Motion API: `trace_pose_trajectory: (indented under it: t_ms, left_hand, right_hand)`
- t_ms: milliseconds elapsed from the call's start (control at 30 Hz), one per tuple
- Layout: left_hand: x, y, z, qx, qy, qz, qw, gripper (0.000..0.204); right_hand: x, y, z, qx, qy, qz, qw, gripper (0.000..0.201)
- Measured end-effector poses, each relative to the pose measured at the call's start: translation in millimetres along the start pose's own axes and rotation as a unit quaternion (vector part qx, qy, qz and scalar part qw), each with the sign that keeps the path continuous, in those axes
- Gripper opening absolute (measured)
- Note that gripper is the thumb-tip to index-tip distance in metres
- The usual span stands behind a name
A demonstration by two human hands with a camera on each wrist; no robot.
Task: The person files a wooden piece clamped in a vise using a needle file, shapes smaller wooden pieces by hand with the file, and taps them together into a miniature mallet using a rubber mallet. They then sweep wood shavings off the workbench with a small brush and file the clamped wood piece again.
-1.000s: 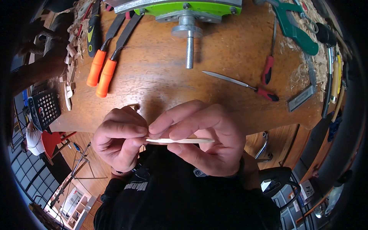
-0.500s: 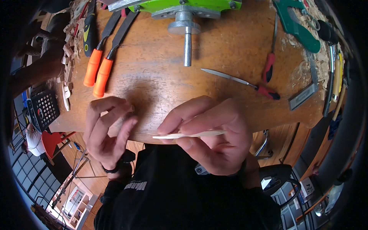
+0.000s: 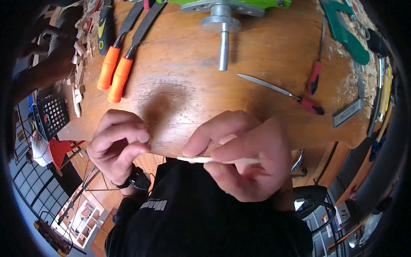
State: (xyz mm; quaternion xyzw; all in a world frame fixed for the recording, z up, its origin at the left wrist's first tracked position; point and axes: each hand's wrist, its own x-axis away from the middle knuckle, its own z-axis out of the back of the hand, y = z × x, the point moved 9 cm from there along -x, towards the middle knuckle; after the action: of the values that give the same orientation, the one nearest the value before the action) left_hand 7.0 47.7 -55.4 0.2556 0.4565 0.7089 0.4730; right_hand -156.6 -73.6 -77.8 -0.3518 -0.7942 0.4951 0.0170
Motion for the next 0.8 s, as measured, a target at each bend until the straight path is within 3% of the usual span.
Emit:
trace_pose_trajectory:
  t_ms: [33,100,133,200,233,367,433,800]
  left_hand:
    - [1.9,-4.9,-0.3,0.127,0.008,0.026,0.991,0.025]
    - [3.1,-12.4,-12.2,0.372,0.024,0.043,0.927,0.028]
    - [2.7,-11.7,-17.5,0.370,0.025,0.045,0.928,0.028]
    - [3.0,-15.1,-28.1,0.527,0.029,0.069,0.846,0.029]
    - [2.6,-15.0,-31.7,0.551,0.005,0.038,0.834,0.030]
    - [4.0,-18.4,-39.5,0.571,0.011,0.037,0.820,0.030]
    - [2.7,-15.1,-39.2,0.543,-0.002,-0.010,0.840,0.029]
    - [2.1,-17.3,-40.2,0.513,-0.002,-0.013,0.859,0.027]
  right_hand:
    - [-1.3,0.1,-0.7,-0.005,-0.001,0.000,1.000,0.026]
    - [-3.7,2.9,-7.4,-0.025,-0.033,-0.012,0.999,0.018]
    - [-6.7,3.6,-6.9,-0.028,-0.033,-0.012,0.999,0.018]
    - [-10.2,-3.4,-19.6,0.071,-0.116,0.039,0.990,0.027]
    - [-11.4,-5.4,-21.0,0.097,-0.100,0.047,0.989,0.027]
    - [-15.7,-10.6,-27.1,0.145,-0.104,0.055,0.982,0.027]
    - [-17.0,-9.4,-27.9,0.143,-0.103,0.057,0.983,0.026]
    - [-15.2,-5.4,-25.2,0.141,-0.081,0.043,0.986,0.027]
